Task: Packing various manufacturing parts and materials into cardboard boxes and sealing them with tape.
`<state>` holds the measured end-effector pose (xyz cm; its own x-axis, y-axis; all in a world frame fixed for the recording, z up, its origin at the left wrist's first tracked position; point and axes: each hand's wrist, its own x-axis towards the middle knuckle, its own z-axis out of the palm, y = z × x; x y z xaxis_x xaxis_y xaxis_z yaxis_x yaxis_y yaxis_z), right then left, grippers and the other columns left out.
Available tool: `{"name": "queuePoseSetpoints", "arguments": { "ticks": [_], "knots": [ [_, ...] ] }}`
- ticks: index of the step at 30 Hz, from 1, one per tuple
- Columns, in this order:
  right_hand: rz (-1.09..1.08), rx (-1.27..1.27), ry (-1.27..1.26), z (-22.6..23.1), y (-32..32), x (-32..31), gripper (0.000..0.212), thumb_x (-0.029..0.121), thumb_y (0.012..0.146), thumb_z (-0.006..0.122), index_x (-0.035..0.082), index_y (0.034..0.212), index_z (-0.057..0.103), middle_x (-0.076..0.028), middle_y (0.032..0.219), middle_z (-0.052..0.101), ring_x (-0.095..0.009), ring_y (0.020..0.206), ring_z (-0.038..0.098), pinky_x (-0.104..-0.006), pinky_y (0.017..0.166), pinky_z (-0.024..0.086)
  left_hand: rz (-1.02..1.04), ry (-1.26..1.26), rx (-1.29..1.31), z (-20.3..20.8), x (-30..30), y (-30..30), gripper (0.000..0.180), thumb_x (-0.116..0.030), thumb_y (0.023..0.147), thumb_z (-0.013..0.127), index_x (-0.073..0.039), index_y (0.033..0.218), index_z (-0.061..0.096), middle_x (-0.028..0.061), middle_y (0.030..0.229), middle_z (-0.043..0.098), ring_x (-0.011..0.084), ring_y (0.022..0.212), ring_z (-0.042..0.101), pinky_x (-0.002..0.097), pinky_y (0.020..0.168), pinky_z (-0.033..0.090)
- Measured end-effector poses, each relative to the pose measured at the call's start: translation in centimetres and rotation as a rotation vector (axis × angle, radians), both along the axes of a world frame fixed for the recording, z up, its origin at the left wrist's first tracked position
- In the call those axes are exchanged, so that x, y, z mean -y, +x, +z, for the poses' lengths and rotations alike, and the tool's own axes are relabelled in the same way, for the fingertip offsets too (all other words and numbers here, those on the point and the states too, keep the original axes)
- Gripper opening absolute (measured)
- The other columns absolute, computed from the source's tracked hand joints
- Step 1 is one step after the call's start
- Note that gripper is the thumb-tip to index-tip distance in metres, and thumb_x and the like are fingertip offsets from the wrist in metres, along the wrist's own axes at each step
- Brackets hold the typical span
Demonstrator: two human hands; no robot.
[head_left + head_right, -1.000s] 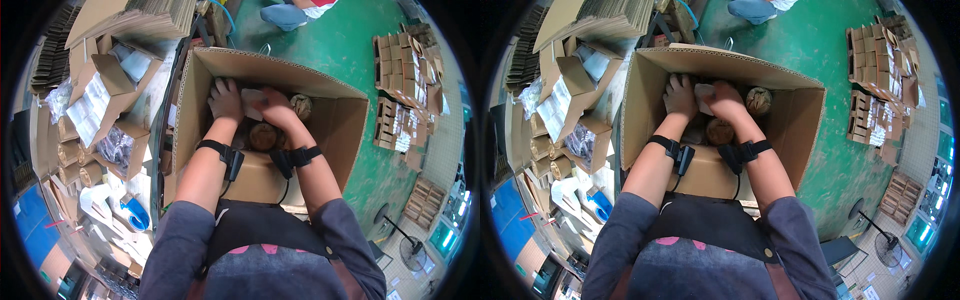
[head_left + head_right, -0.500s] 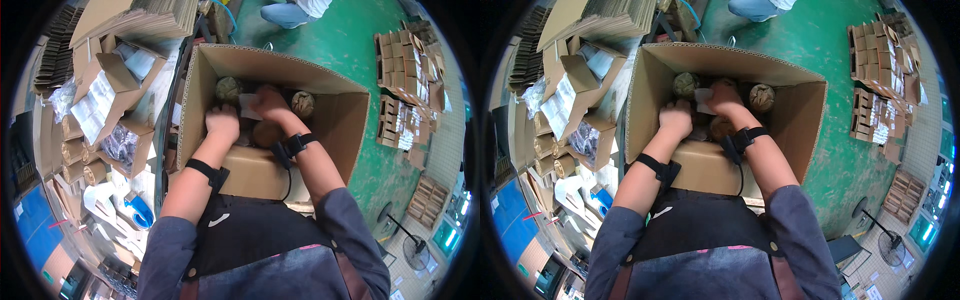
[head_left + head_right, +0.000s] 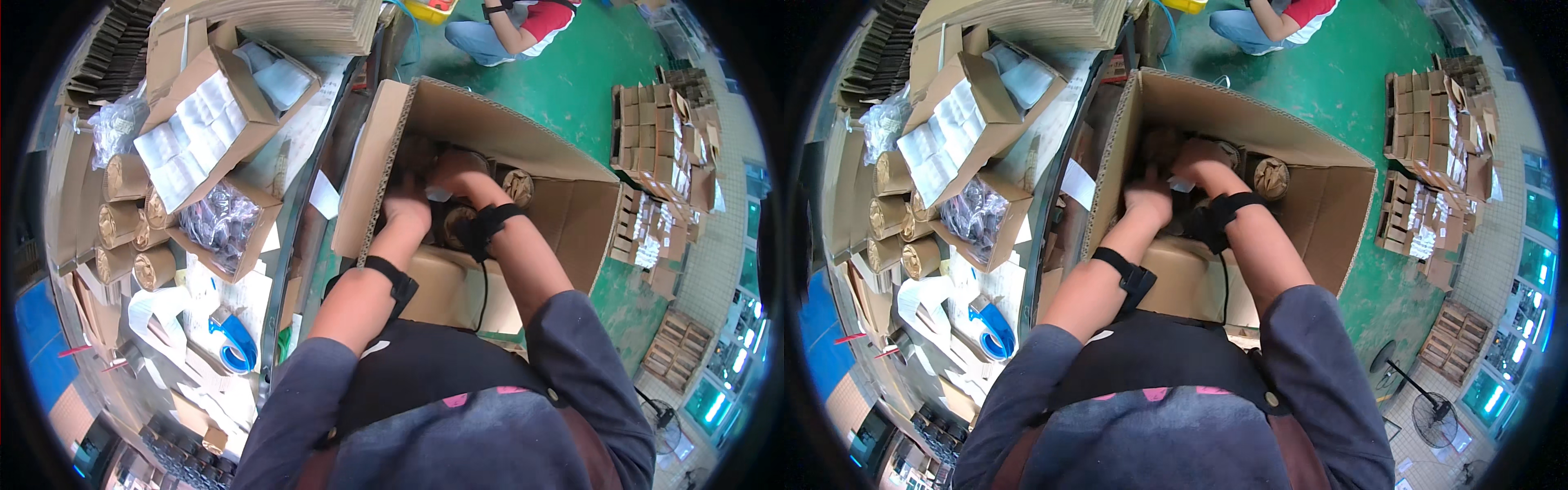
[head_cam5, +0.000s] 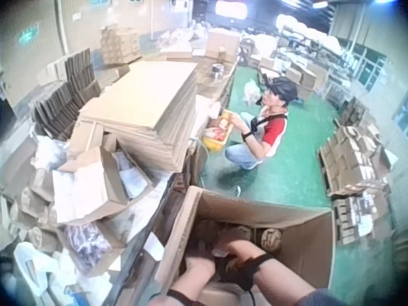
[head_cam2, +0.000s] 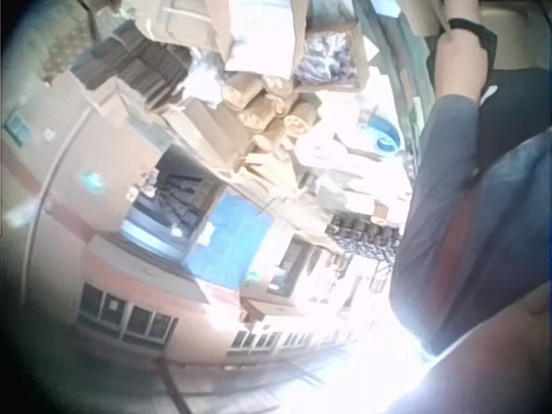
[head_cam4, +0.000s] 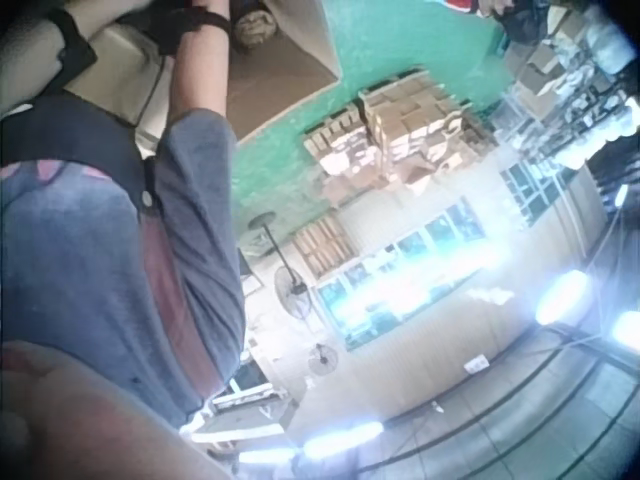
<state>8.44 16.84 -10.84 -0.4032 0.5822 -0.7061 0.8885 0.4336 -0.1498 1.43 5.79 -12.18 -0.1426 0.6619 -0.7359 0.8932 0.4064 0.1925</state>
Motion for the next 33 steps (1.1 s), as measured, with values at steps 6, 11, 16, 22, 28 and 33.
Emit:
{"name": "queuePoseSetpoints", "arguments": {
  "ticks": [6,11,16,22,28,33],
  "knots": [
    [-0.147,-0.006,-0.133,2.4,0.2,0.9,0.043,0.036,0.075,0.060,0.000,0.096,0.071,-0.022,0.097,0.069,-0.033,0.093,0.067,-0.0387,0.082,0.053,0.176,0.024,0.023,0.3,1.0,-0.4,0.063,-0.025,0.087,0.060,-0.013,0.143,0.036,0.0177,0.149,0.020,0.0335,0.127,0.047,0.0437,0.099,0.046],
    [-0.091,-0.064,0.102,0.6,-1.8,0.8,0.042,0.036,0.080,0.059,0.002,0.102,0.070,-0.025,0.105,0.066,-0.035,0.100,0.065,-0.0421,0.087,0.052,0.254,0.096,0.097,0.5,0.9,0.1,0.067,-0.028,0.086,0.063,-0.012,0.144,0.033,0.0179,0.145,0.024,0.0359,0.125,0.048,0.0443,0.098,0.046],
    [-0.206,-0.052,0.185,0.9,-0.8,3.5,0.036,0.028,0.083,0.058,0.003,0.108,0.064,-0.025,0.110,0.063,-0.039,0.103,0.062,-0.0450,0.087,0.051,0.039,-0.016,0.080,1.7,0.5,-1.1,0.070,-0.029,0.085,0.065,-0.010,0.143,0.032,0.0178,0.142,0.027,0.0353,0.122,0.049,0.0437,0.095,0.049],
    [0.218,-0.173,0.186,0.7,1.4,2.8,0.035,0.015,0.083,0.058,0.007,0.117,0.056,-0.024,0.119,0.056,-0.038,0.102,0.062,-0.0451,0.084,0.053,0.119,0.061,0.013,0.8,1.2,-0.1,0.072,-0.021,0.081,0.069,-0.009,0.142,0.034,0.0172,0.142,0.028,0.0342,0.122,0.050,0.0430,0.095,0.048],
    [0.027,-0.154,0.315,-0.7,0.0,4.5,0.035,0.013,0.078,0.064,0.006,0.112,0.057,-0.025,0.113,0.058,-0.039,0.101,0.062,-0.0455,0.083,0.052,0.094,0.090,-0.003,1.0,1.7,0.2,0.072,-0.017,0.079,0.067,-0.010,0.143,0.034,0.0142,0.148,0.025,0.0332,0.124,0.049,0.0488,0.095,0.045],
    [-0.005,-0.255,0.245,-1.7,1.0,3.1,0.034,0.016,0.075,0.067,0.006,0.107,0.063,-0.026,0.111,0.060,-0.039,0.102,0.061,-0.0458,0.085,0.051,0.021,0.048,0.002,1.1,2.0,0.3,0.071,-0.017,0.080,0.065,-0.011,0.145,0.034,0.0121,0.155,0.016,0.0325,0.130,0.044,0.0502,0.098,0.043]
  ]
}}
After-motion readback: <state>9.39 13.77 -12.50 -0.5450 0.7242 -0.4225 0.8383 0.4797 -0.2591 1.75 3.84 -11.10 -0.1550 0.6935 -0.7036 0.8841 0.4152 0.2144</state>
